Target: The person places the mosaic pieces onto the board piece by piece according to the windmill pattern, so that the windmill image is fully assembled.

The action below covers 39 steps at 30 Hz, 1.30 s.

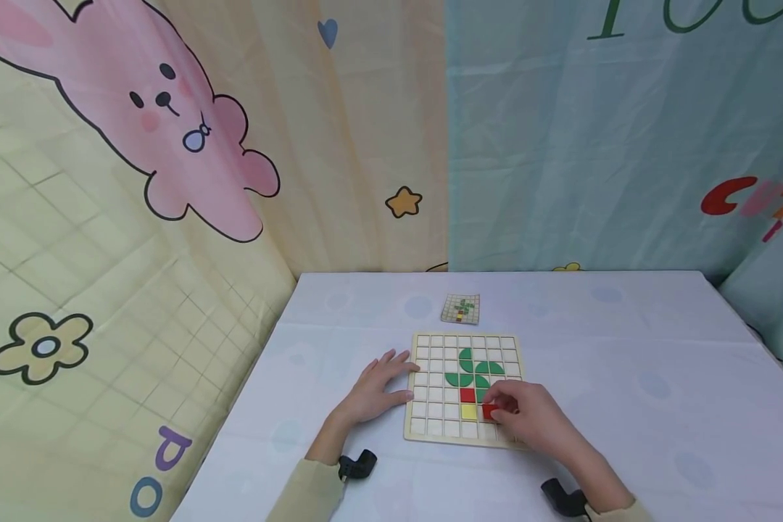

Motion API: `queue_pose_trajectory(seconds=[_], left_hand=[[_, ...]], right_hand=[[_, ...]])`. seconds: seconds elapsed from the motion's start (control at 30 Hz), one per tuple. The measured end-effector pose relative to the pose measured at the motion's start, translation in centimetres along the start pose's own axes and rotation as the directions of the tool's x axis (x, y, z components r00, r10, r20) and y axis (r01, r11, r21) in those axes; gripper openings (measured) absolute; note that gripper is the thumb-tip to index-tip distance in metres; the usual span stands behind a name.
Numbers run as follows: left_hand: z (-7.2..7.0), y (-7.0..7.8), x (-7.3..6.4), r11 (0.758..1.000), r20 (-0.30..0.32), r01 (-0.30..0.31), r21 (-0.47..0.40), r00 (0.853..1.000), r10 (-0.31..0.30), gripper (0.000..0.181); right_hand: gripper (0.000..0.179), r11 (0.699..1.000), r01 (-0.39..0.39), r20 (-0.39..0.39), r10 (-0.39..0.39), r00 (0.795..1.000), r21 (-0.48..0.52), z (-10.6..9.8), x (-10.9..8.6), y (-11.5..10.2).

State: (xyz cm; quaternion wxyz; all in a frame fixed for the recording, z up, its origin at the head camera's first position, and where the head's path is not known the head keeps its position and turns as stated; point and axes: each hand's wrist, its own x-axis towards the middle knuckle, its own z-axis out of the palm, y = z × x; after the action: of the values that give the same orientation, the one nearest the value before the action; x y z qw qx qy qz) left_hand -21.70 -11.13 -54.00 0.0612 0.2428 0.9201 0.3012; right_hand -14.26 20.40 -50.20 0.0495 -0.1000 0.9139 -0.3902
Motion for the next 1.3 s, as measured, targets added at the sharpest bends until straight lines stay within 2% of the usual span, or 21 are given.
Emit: queue_pose_trajectory(seconds=[0.23, 0.57, 0.8, 1.03, 1.3], left_hand=[[0.0, 0.1, 0.0, 1.000, 0.001, 0.001, -0.002, 1.000, -0.001, 0.049], [0.0, 0.0, 0.0, 1.000, 0.003, -0.005, -0.002, 1.000, 0.005, 0.049], [-0.1, 0.0, 0.0, 1.000, 0.002, -0.015, -0.006, 1.000, 0.015, 0.050], [0.0, 0.0, 0.0, 1.000, -0.002, -0.009, -0.004, 1.000, 0.009, 0.050], [-0.2, 0.2, 0.0, 1.000, -0.002, -0.014, -0.012, 1.000, 0.014, 0.049]], right_hand=[[0.020, 0.999, 0.038, 0.016, -0.038, 0.999, -0.004, 0.6, 0.2, -0.1], [0.019, 0.995, 0.090, 0.063, -0.093, 0.994, 0.040, 1.7, 0.2, -0.2], [0.020, 0.996, 0.083, 0.070, -0.085, 0.994, 0.030, 2.3, 0.1, -0.6], [0.021, 0.999, 0.041, 0.066, -0.041, 0.997, 0.005, 3.0, 0.2, -1.0], [0.023, 0.998, 0.050, 0.042, -0.049, 0.998, -0.031, 3.2, 0.1, -1.2]])
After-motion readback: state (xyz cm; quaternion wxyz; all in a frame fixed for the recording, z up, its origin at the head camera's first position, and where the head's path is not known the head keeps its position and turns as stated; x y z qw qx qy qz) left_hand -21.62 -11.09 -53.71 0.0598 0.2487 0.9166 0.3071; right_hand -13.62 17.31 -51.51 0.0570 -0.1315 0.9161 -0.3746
